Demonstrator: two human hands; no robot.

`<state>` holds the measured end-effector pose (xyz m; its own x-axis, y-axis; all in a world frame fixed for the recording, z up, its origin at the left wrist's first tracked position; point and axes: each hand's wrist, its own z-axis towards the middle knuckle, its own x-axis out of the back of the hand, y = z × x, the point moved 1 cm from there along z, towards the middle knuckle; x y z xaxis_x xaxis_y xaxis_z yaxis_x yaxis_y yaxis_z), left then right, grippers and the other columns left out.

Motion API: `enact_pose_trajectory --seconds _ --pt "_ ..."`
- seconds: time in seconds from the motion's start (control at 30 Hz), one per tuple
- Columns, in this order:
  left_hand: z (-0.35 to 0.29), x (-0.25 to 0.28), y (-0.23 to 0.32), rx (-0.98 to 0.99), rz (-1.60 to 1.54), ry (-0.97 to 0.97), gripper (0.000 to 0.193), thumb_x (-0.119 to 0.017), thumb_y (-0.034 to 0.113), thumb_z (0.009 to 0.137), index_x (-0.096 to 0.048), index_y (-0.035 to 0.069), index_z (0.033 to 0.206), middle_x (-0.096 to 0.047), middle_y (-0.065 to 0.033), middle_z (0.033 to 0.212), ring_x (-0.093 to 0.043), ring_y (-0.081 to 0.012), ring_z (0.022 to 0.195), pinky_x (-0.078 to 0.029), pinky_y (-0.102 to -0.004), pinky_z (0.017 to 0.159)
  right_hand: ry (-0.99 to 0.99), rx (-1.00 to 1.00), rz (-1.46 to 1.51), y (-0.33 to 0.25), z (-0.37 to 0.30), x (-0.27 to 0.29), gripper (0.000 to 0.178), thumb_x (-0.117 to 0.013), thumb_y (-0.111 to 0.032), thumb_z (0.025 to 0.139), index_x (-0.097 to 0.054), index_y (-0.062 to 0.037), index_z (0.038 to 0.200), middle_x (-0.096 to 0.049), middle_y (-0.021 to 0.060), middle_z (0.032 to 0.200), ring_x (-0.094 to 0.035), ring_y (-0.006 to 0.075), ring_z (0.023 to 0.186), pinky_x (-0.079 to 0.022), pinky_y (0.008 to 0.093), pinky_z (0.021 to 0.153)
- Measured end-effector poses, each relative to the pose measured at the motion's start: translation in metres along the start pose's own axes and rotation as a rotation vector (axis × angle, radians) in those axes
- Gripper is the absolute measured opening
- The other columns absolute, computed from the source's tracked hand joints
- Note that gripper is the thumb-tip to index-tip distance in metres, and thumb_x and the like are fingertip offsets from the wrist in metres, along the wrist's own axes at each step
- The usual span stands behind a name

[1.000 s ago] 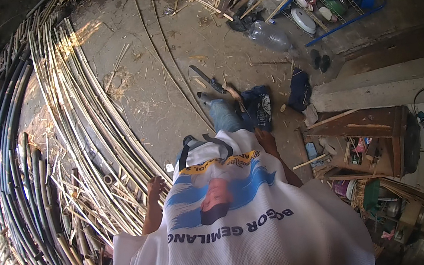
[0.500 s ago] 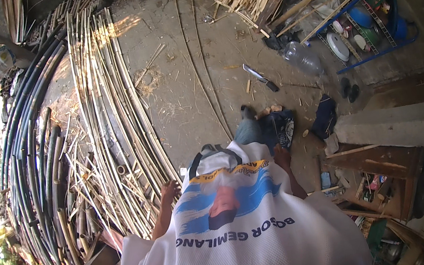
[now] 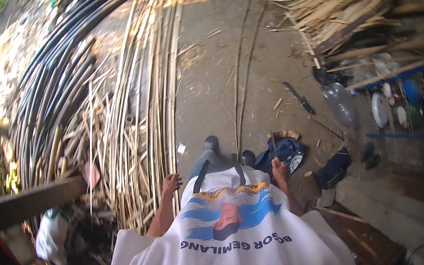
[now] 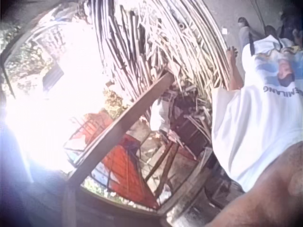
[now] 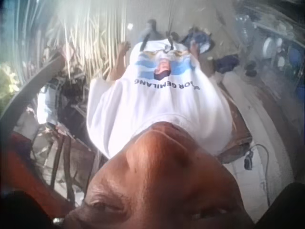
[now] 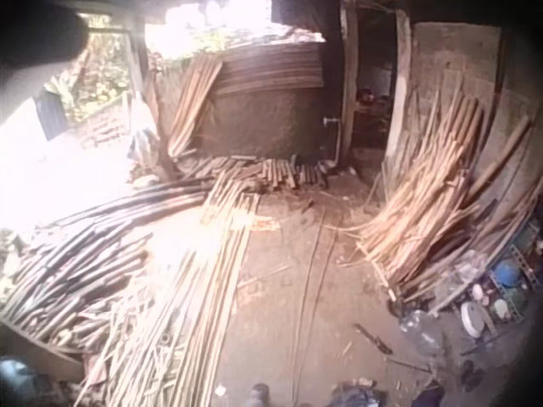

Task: The person splits bamboo poles into thin strips using a machete and a wooden wedge. They repeatedly position bamboo on a stand, strike it with the machete, and separate the resulting strips, which accumulate on the floor.

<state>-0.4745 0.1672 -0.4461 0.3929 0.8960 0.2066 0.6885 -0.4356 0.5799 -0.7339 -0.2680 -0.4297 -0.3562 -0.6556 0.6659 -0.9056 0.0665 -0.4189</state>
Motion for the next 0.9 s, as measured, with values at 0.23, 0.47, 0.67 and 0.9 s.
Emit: enact_pose_trajectory --seconds 0.23,0.47,0.67,0.9 --pt "-0.103 -0.056 -0.066 -0.18 0.473 0.09 0.041 -0.06 0.037 0.088 -0.07 0.001 0.106 -0.07 -0.0246 0.097 -0.068 -0.0372 0.095 -0.051 -0.0418 0.086 -0.082 0.042 -0.07 0.07 0.015 0.015 0.052 -0.055 -0.046 0.093 -0.054 -0.0034 0.122 -0.066 0.0187 0.096 -0.069 0.0312 0.071 -0.055 0.0376 0.045" --pt "-0.109 -0.001 -0.162 -0.009 0.139 0.384 0.039 -0.058 0.034 0.086 -0.072 0.0 0.098 -0.071 -0.0194 0.086 -0.069 -0.0271 0.083 -0.051 -0.0379 0.079 -0.033 0.028 0.107 0.062 -0.013 0.004 0.036 -0.056 -0.031 0.093 -0.051 -0.0033 0.116 -0.062 0.0122 0.088 -0.063 0.0216 0.061 -0.055 0.0314 0.048" --pt "-0.1 0.055 -0.176 0.019 0.39 0.414 0.041 -0.058 0.034 0.087 -0.07 -0.001 0.104 -0.07 -0.0242 0.096 -0.068 -0.0384 0.091 -0.052 -0.0418 0.083 -0.357 -0.238 0.398 0.015 -0.036 -0.04 0.017 -0.061 -0.025 0.09 -0.052 -0.0107 0.095 -0.045 -0.0008 0.062 -0.05 0.0118 0.046 -0.053 0.0308 0.042" --pt "-0.021 0.178 -0.262 0.136 -0.033 0.149 0.038 -0.059 0.031 0.088 -0.07 -0.002 0.101 -0.071 -0.0203 0.085 -0.07 -0.0325 0.082 -0.053 -0.0428 0.076 -0.361 0.024 0.112 -0.027 -0.181 -0.168 0.031 -0.062 -0.037 0.094 -0.058 -0.0067 0.09 -0.053 0.0015 0.065 -0.054 0.0138 0.05 -0.048 0.0295 0.048"
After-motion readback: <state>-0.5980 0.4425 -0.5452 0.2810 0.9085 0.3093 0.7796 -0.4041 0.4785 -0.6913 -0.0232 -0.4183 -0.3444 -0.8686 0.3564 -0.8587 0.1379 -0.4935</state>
